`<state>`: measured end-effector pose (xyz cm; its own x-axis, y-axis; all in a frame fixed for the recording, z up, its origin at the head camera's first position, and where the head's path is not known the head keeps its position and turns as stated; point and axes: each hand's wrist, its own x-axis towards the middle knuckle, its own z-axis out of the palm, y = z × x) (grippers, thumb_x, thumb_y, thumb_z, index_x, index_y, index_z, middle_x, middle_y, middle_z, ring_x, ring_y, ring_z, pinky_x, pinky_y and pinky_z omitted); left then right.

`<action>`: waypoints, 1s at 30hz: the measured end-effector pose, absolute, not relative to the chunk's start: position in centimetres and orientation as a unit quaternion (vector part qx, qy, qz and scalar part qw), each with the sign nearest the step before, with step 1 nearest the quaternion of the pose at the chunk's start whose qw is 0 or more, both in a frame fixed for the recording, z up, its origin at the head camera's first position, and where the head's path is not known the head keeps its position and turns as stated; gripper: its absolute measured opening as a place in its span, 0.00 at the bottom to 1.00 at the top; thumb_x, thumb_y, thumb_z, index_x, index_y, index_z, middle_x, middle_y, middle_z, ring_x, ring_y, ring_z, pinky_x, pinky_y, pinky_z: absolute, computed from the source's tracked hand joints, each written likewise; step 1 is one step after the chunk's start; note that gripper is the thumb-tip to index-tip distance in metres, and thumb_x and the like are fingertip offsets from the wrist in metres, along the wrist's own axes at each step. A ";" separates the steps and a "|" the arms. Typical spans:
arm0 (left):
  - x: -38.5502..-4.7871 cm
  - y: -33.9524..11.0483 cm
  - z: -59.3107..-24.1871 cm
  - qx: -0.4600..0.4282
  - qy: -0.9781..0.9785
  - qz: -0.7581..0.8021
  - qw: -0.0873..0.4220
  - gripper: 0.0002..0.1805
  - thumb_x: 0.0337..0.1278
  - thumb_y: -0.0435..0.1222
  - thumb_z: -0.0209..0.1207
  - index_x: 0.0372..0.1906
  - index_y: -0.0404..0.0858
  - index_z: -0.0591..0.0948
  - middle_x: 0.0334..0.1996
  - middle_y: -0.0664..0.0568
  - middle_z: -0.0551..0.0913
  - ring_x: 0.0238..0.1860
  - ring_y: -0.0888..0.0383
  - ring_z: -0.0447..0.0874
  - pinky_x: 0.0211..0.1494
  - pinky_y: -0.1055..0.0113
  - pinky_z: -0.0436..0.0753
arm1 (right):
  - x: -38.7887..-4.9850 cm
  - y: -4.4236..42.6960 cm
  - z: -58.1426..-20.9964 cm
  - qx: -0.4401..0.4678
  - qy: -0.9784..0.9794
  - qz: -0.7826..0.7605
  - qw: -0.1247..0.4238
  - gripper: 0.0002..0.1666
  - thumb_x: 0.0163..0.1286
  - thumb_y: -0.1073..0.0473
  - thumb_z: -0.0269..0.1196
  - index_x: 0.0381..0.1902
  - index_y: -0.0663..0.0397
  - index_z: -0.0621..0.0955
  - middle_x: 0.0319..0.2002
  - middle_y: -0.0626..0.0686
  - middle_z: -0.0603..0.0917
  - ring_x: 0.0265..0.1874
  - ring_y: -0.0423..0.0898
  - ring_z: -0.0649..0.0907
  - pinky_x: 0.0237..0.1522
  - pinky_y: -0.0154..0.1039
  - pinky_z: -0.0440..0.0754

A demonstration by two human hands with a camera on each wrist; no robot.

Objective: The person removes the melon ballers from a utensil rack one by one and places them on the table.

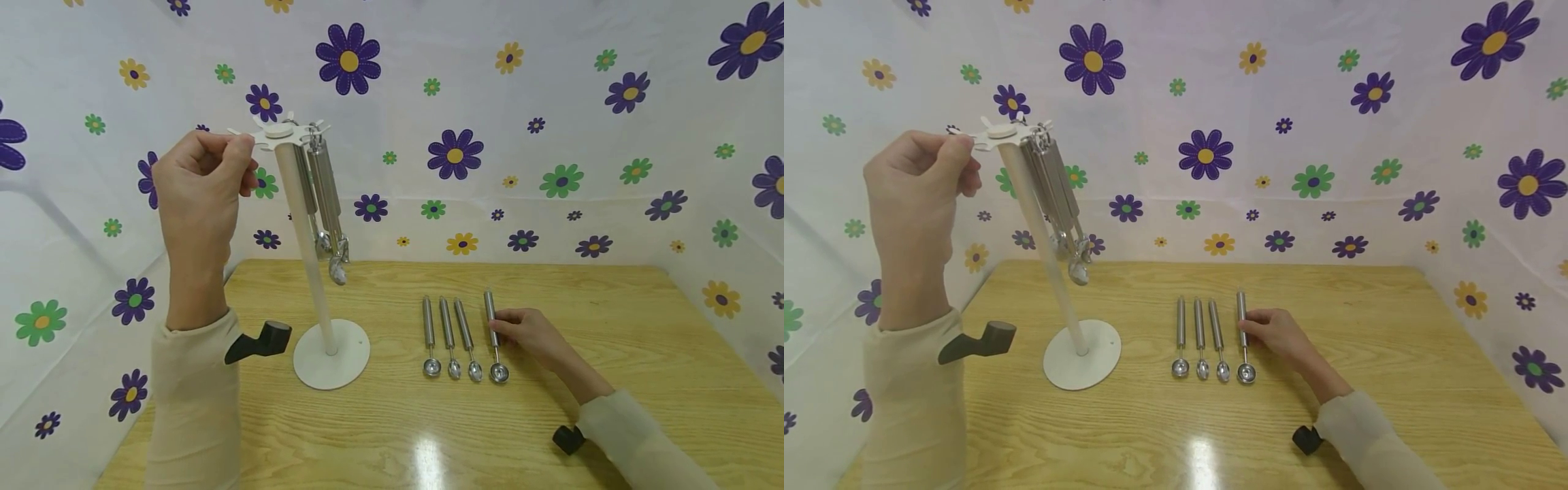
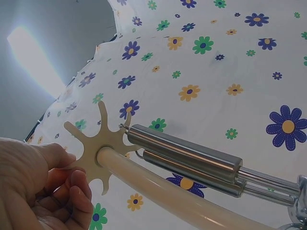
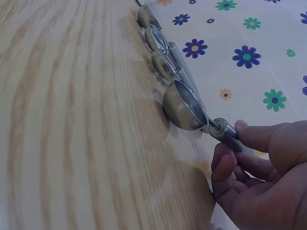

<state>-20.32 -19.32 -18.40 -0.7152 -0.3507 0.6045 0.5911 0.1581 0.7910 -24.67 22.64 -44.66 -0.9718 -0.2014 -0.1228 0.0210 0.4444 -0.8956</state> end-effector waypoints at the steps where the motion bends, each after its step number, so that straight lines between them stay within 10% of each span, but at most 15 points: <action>1: -20.3 -19.3 -18.4 -0.090 -0.667 -0.642 0.367 0.04 0.68 0.36 0.67 0.36 0.40 0.86 0.29 0.49 0.83 0.26 0.57 0.78 0.36 0.74 0.82 | -24.7 22.6 -44.6 -0.053 0.846 -0.520 0.105 0.25 0.78 0.58 0.63 0.62 0.75 0.78 0.36 0.53 0.83 0.34 0.46 0.78 0.32 0.34 0.78; 30: -20.5 -19.3 -18.5 -0.104 -0.667 -0.634 0.376 0.03 0.68 0.36 0.66 0.38 0.41 0.87 0.29 0.48 0.83 0.25 0.57 0.78 0.35 0.73 0.81 | -24.6 20.9 -44.8 -0.016 0.877 -0.474 0.080 0.23 0.76 0.62 0.63 0.58 0.79 0.79 0.30 0.55 0.84 0.27 0.43 0.80 0.26 0.35 0.81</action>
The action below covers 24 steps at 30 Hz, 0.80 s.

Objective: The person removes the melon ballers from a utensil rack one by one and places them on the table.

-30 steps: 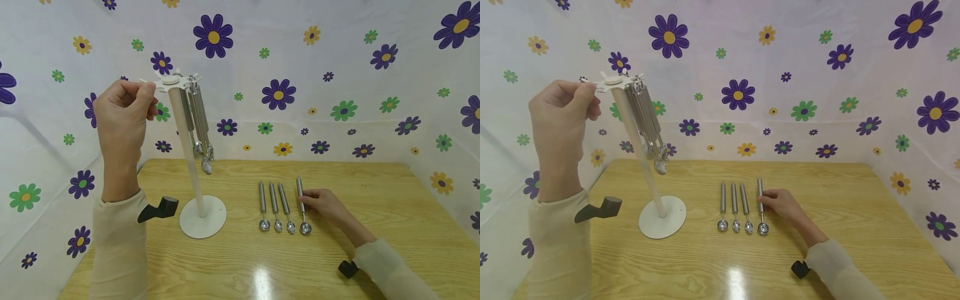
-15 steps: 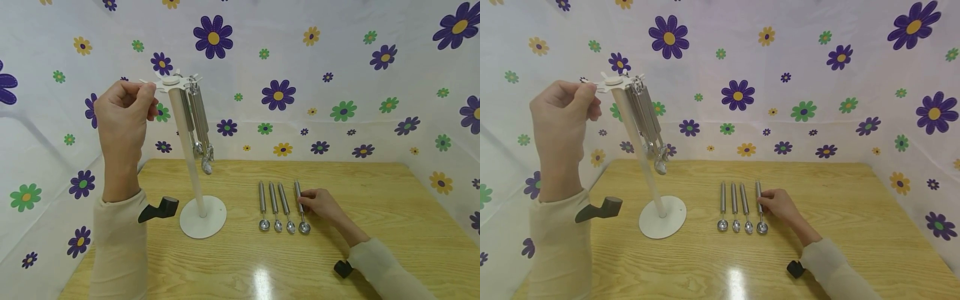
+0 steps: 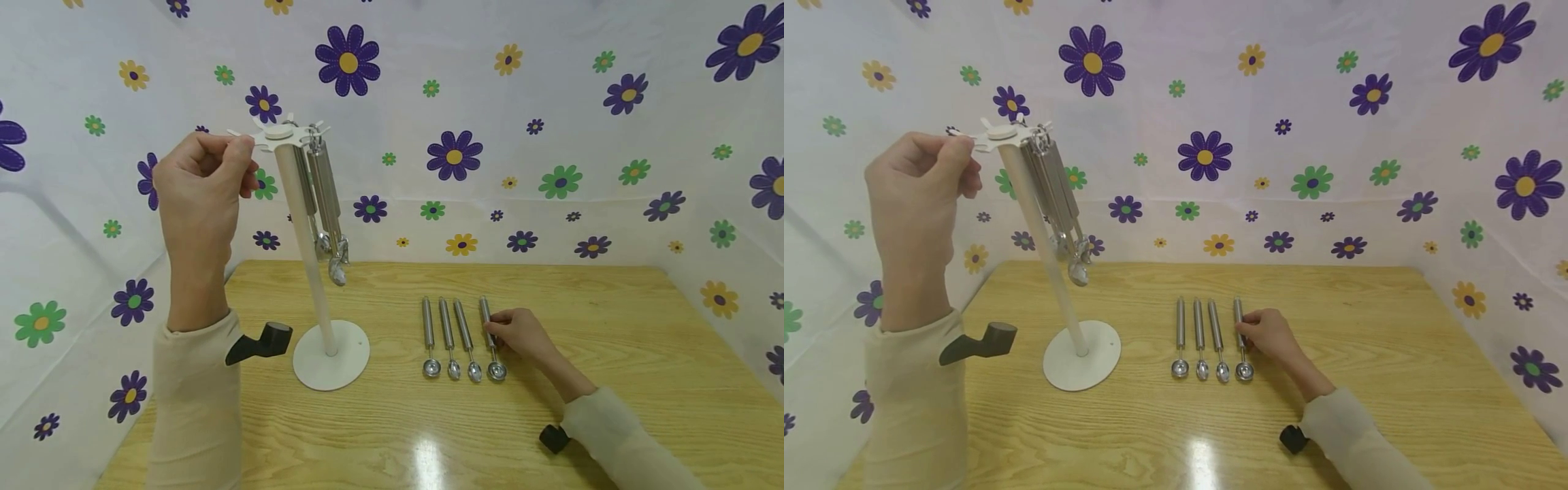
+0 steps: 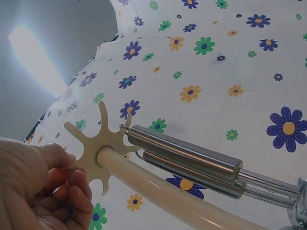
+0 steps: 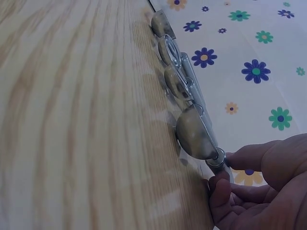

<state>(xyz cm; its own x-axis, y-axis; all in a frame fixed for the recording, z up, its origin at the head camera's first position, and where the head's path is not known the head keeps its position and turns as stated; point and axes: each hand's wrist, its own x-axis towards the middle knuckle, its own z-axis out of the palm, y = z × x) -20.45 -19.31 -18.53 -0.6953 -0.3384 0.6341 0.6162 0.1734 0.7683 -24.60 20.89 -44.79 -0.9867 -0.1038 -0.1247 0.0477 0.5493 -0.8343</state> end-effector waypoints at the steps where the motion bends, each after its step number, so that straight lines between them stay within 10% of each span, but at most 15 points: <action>1: -20.5 -19.3 -18.5 -0.104 -0.667 -0.635 0.376 0.03 0.68 0.36 0.66 0.38 0.41 0.87 0.29 0.48 0.83 0.25 0.57 0.78 0.35 0.73 0.81 | -24.6 20.8 -44.8 -0.016 0.877 -0.473 0.078 0.22 0.76 0.62 0.63 0.57 0.79 0.79 0.30 0.56 0.84 0.27 0.43 0.80 0.25 0.35 0.81; 24: -20.5 -19.5 -18.6 -0.099 -0.665 -0.639 0.374 0.04 0.69 0.36 0.66 0.38 0.41 0.86 0.29 0.49 0.83 0.26 0.57 0.78 0.36 0.74 0.82 | -24.2 20.9 -44.5 0.002 0.867 -0.494 0.064 0.21 0.78 0.60 0.61 0.56 0.75 0.81 0.30 0.55 0.84 0.28 0.44 0.81 0.27 0.36 0.81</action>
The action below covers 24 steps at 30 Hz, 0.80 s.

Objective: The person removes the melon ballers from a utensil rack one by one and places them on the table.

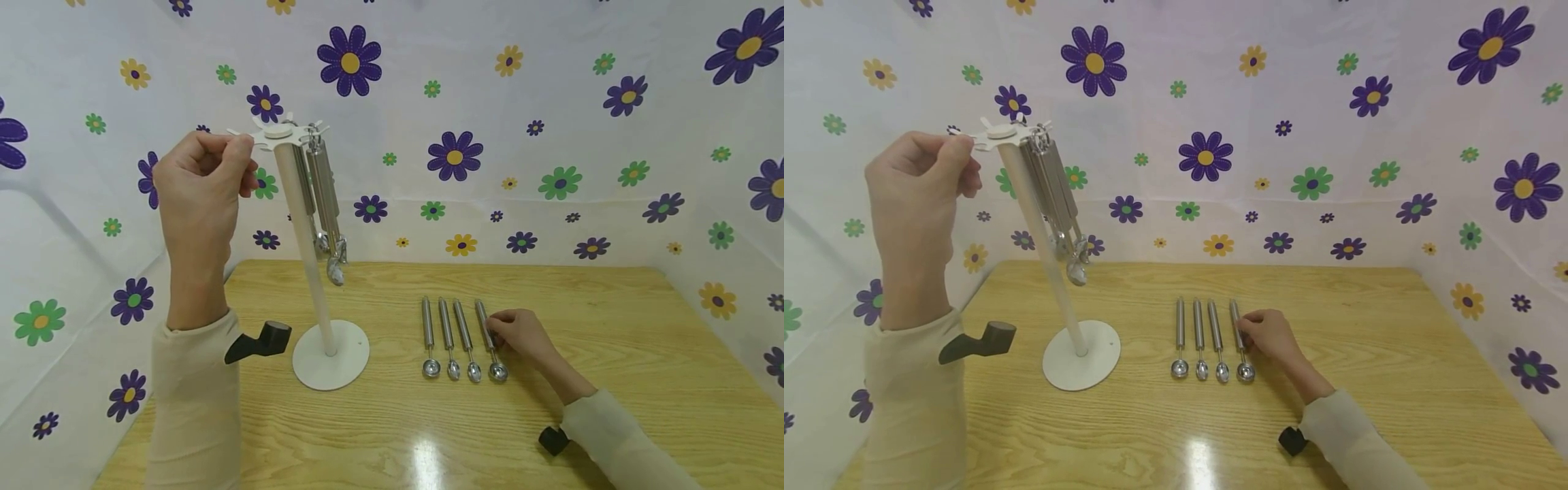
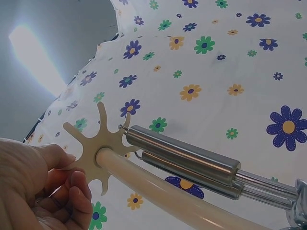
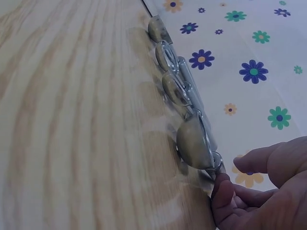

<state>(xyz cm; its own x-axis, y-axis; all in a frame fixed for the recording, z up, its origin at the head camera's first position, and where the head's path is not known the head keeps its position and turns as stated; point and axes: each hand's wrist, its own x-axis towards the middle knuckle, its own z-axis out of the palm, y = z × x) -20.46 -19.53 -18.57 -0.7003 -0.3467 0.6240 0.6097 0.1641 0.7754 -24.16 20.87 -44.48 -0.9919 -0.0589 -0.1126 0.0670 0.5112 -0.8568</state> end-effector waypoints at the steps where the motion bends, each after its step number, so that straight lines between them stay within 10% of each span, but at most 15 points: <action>1: -20.5 -19.5 -18.6 -0.098 -0.665 -0.639 0.374 0.03 0.69 0.36 0.66 0.38 0.41 0.86 0.29 0.49 0.83 0.26 0.57 0.78 0.35 0.74 0.82 | -24.2 20.9 -44.4 0.006 0.865 -0.498 0.064 0.21 0.78 0.60 0.60 0.57 0.75 0.81 0.30 0.55 0.84 0.28 0.44 0.81 0.27 0.36 0.82; 11: -21.0 -19.4 -18.5 -0.083 -0.680 -0.620 0.381 0.03 0.70 0.37 0.65 0.37 0.42 0.85 0.28 0.51 0.83 0.25 0.58 0.78 0.33 0.76 0.81 | -23.9 20.8 -43.3 0.001 0.850 -0.525 0.050 0.24 0.81 0.60 0.57 0.63 0.77 0.76 0.45 0.66 0.84 0.35 0.48 0.83 0.36 0.37 0.85; 24: -20.9 -19.1 -18.5 -0.093 -0.680 -0.574 0.447 0.08 0.72 0.37 0.62 0.48 0.38 0.85 0.28 0.55 0.82 0.25 0.60 0.78 0.35 0.73 0.81 | -24.0 19.6 -41.8 -0.010 0.846 -0.531 0.041 0.23 0.81 0.60 0.56 0.62 0.75 0.77 0.40 0.65 0.84 0.32 0.47 0.81 0.34 0.37 0.84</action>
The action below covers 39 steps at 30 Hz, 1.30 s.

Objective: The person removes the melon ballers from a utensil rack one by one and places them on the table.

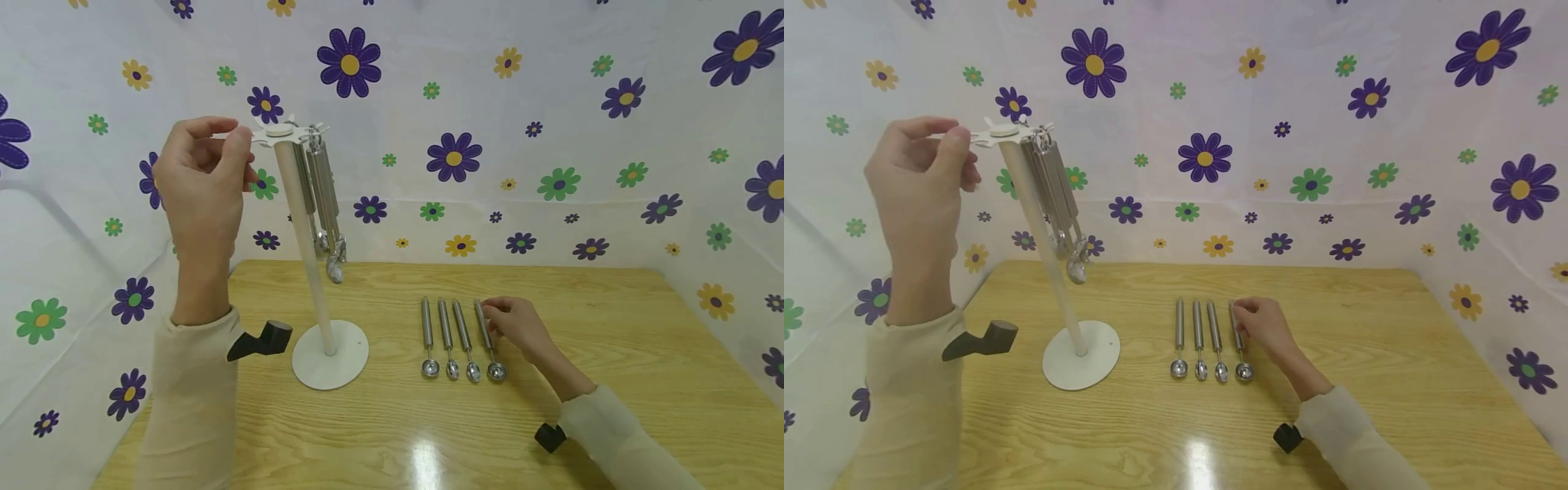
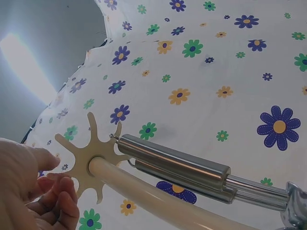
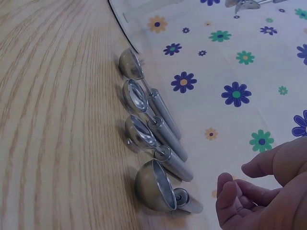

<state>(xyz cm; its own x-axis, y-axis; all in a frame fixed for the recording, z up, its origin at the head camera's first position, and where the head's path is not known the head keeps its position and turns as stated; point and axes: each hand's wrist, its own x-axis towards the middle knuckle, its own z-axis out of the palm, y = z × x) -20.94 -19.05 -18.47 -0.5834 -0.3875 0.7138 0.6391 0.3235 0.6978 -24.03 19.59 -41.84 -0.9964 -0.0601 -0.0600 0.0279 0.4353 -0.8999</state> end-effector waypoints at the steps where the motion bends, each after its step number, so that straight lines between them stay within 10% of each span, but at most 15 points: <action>1: -20.9 -19.0 -18.5 -0.093 -0.671 -0.573 0.461 0.08 0.72 0.37 0.62 0.49 0.38 0.85 0.27 0.55 0.81 0.25 0.60 0.77 0.35 0.72 0.80 | -24.0 19.5 -41.8 -0.010 0.848 -0.529 0.040 0.23 0.81 0.60 0.56 0.62 0.75 0.77 0.39 0.65 0.84 0.32 0.48 0.81 0.34 0.37 0.84; 8: -20.1 -17.7 -18.6 -0.116 -0.653 -0.536 0.523 0.10 0.70 0.36 0.63 0.45 0.33 0.89 0.25 0.58 0.81 0.24 0.62 0.77 0.32 0.72 0.76 | -23.8 19.4 -41.5 -0.019 0.847 -0.530 0.029 0.22 0.81 0.59 0.56 0.62 0.74 0.78 0.38 0.65 0.84 0.33 0.49 0.82 0.36 0.39 0.85; 39: -20.2 -17.8 -18.8 -0.038 -0.698 -0.531 0.479 0.13 0.68 0.42 0.66 0.44 0.35 0.90 0.32 0.59 0.85 0.32 0.63 0.82 0.42 0.72 0.81 | -23.4 15.8 -39.1 -0.132 0.830 -0.540 0.050 0.23 0.79 0.55 0.60 0.62 0.66 0.80 0.43 0.62 0.86 0.39 0.56 0.83 0.40 0.43 0.85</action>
